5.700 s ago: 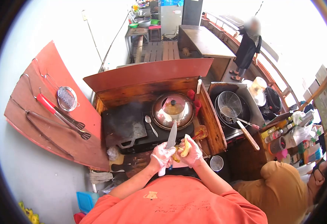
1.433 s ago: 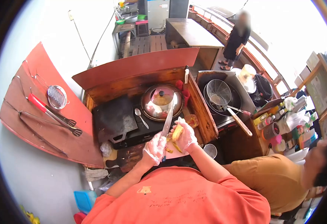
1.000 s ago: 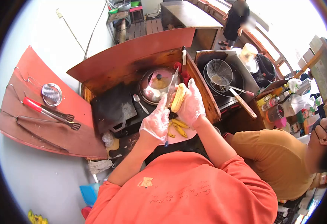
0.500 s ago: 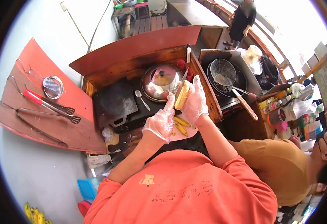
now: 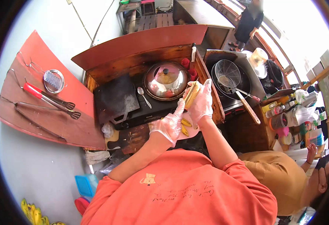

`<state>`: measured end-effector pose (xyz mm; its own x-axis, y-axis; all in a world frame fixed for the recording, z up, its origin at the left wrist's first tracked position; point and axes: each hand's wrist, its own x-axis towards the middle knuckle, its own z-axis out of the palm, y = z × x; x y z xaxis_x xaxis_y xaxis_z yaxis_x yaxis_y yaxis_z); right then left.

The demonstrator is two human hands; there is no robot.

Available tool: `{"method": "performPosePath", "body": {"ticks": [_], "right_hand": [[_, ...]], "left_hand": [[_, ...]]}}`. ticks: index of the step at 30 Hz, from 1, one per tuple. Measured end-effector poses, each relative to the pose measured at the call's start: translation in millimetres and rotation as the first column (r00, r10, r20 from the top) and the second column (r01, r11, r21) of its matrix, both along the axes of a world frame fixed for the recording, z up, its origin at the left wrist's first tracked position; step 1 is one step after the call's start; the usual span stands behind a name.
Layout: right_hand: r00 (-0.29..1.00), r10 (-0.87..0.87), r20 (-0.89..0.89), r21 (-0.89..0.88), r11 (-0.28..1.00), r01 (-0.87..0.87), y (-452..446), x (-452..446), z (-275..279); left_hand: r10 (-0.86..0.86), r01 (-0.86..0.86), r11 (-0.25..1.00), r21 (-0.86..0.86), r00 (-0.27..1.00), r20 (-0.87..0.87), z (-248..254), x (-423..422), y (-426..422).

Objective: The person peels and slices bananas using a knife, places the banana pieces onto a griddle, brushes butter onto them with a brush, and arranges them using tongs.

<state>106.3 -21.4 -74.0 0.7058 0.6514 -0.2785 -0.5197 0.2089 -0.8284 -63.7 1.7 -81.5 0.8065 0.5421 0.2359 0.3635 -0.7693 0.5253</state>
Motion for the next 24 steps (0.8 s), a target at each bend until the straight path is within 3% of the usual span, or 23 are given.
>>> {"method": "performPosePath", "body": {"ticks": [4,12,17,22,23,24], "right_hand": [[0.996,-0.002,-0.094,0.132,0.991,0.015,-0.3,5.3,-13.0],[0.996,-0.030,-0.080,0.126,0.991,0.040,1.0,9.4,-35.0],[0.997,0.015,-0.076,0.085,0.996,-0.008,2.5,6.5,-48.5],[0.994,0.046,-0.099,-0.013,0.999,-0.048,9.4,-14.5,-77.3],[0.993,0.066,-0.093,-0.087,0.993,-0.074,11.2,-23.8,-87.1],[0.985,0.112,-0.129,-0.105,0.986,-0.126,12.5,-32.6,-105.2]], "left_hand": [[-0.026,0.026,1.000,-0.016,1.000,0.018,-2.0,0.5,-4.2],[-0.054,0.047,0.998,-0.053,0.988,-0.148,-9.4,0.6,-4.4],[-0.064,0.055,0.994,-0.092,0.994,-0.093,-35.6,-4.6,-2.6],[0.015,-0.074,0.971,-0.226,0.968,-0.252,-40.1,-24.7,-4.3],[0.025,-0.137,0.954,-0.265,0.922,-0.386,-43.9,-28.7,-3.3],[0.049,-0.158,0.945,-0.287,0.934,-0.353,-53.2,-41.9,-4.3]]}}
